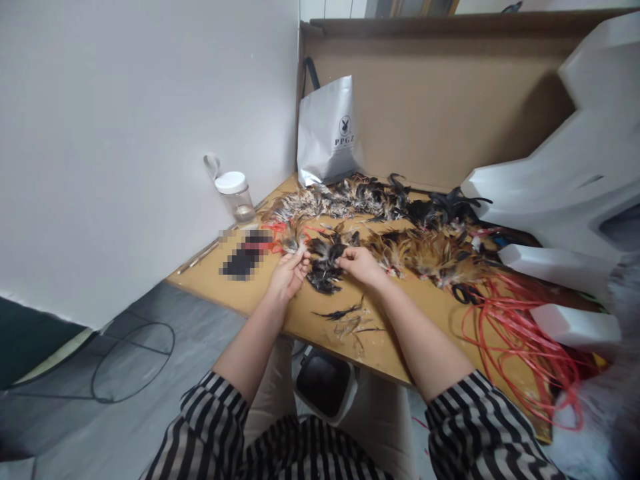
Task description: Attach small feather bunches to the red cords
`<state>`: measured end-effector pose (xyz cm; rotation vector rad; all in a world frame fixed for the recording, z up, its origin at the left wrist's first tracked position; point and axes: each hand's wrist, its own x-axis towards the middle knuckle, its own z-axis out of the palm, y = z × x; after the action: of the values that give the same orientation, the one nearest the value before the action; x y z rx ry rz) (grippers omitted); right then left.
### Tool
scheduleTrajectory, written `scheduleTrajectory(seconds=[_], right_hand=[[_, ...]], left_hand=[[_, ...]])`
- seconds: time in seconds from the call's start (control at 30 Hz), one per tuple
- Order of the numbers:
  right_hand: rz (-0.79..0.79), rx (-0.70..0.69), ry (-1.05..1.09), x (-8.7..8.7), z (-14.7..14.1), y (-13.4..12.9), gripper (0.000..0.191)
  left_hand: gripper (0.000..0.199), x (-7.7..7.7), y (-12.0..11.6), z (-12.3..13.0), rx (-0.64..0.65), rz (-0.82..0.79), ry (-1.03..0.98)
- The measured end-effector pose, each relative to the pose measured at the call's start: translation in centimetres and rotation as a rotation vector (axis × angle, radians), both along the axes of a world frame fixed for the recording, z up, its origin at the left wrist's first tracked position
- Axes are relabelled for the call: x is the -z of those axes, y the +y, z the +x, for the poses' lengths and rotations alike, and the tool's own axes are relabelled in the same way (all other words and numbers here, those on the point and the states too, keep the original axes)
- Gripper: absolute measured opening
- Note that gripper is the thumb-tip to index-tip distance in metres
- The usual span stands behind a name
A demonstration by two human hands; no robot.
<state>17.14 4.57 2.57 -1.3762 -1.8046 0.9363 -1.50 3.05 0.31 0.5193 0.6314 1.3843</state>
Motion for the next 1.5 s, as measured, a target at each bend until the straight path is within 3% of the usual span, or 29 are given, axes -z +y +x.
scheduleTrajectory(seconds=[0.17, 0.5, 0.73, 1.07, 1.13, 1.33, 1.4, 1.5], right_hand=[[-0.238, 0.020, 0.330, 0.0, 0.3, 0.1, 0.015], [-0.303, -0.039, 0.662, -0.8, 0.0, -0.1, 0.026], [-0.266, 0.036, 0.702, -1.0, -1.1, -0.5, 0.030], [-0.239, 0.003, 0.594, -0.8, -1.2, -0.7, 0.025], [-0.219, 0.010, 0.517, -0.7, -1.2, -0.7, 0.025], [-0.086, 0.173, 0.430, -1.0, -0.4, -0.3, 0.029], [-0.078, 0.185, 0.440, -1.3, -0.3, -0.3, 0.028], [-0.111, 0.148, 0.519, -1.7, -0.4, -0.5, 0.027]], left_hand=[[0.012, 0.2, 0.0, 0.0, 0.032, 0.040, -0.028], [0.014, 0.1, -0.3, 0.2, 0.090, 0.075, 0.042], [0.017, 0.0, -0.6, 0.5, 0.154, 0.096, 0.136], [0.019, 0.0, -0.7, 0.7, 0.167, 0.111, 0.165], [0.021, 0.1, -0.6, 0.6, 0.124, 0.114, 0.194], [0.019, 0.1, -0.2, 0.3, -0.174, 0.095, 0.159], [0.019, 0.0, -0.2, 0.2, -0.141, 0.095, 0.117], [0.018, -0.2, -0.5, 0.3, 0.010, 0.121, 0.107]])
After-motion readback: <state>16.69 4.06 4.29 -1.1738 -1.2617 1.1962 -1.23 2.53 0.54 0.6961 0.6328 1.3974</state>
